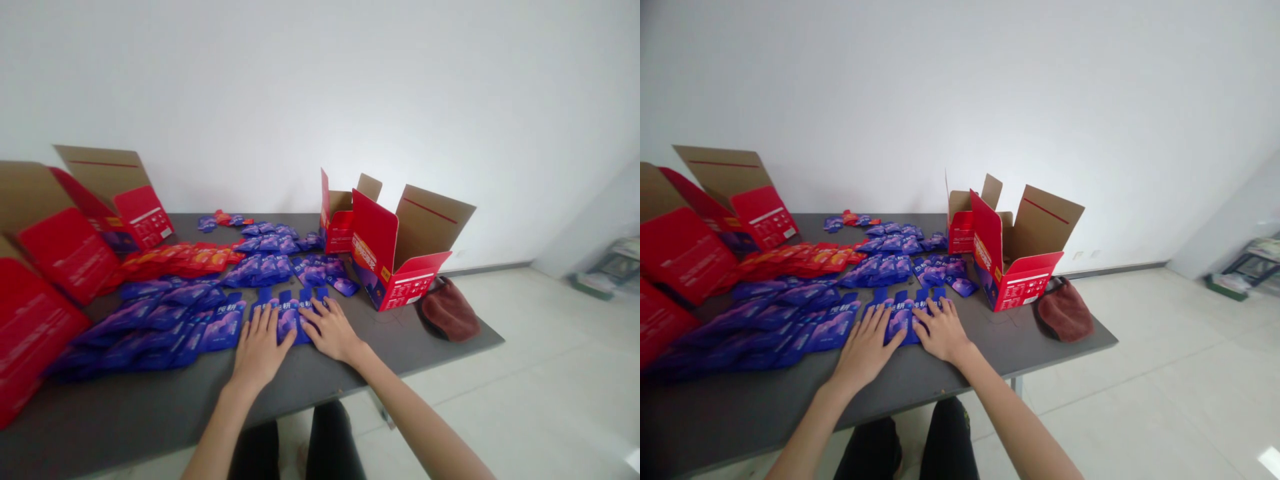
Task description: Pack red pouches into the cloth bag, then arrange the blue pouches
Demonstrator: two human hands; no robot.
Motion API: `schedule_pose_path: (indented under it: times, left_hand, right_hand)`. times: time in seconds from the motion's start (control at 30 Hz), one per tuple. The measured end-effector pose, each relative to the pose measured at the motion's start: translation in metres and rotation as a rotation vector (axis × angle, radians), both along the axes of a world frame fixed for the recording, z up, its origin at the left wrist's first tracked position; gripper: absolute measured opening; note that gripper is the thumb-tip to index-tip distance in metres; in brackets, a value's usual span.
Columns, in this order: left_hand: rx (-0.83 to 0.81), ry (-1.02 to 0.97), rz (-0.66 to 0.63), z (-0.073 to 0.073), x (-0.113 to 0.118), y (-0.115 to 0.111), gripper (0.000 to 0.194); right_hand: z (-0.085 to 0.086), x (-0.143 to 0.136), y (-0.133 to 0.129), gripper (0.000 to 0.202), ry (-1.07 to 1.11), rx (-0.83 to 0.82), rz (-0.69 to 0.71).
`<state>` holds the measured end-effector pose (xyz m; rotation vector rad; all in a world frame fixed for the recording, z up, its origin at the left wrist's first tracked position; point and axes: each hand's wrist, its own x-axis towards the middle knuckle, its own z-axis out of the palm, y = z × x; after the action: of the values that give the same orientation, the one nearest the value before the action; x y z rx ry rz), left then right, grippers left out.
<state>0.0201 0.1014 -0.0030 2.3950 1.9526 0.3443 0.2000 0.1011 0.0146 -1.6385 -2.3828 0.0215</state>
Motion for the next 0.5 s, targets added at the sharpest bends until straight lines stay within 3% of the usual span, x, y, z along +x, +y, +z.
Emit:
schedule_pose_path:
  times: [0.17,0.5]
  left_hand:
    - [0.004,-0.011,-0.051,-0.005,-0.014,-0.002,0.067]
    - [0.045,-0.054,-0.058,-0.016,-0.026,0.035,0.066]
  right_hand:
    - [-0.002,-0.011,-0.009,0.044,0.009,0.016,0.005]
    - [0.000,-0.029,0.026,0.044,0.032,-0.015,0.042]
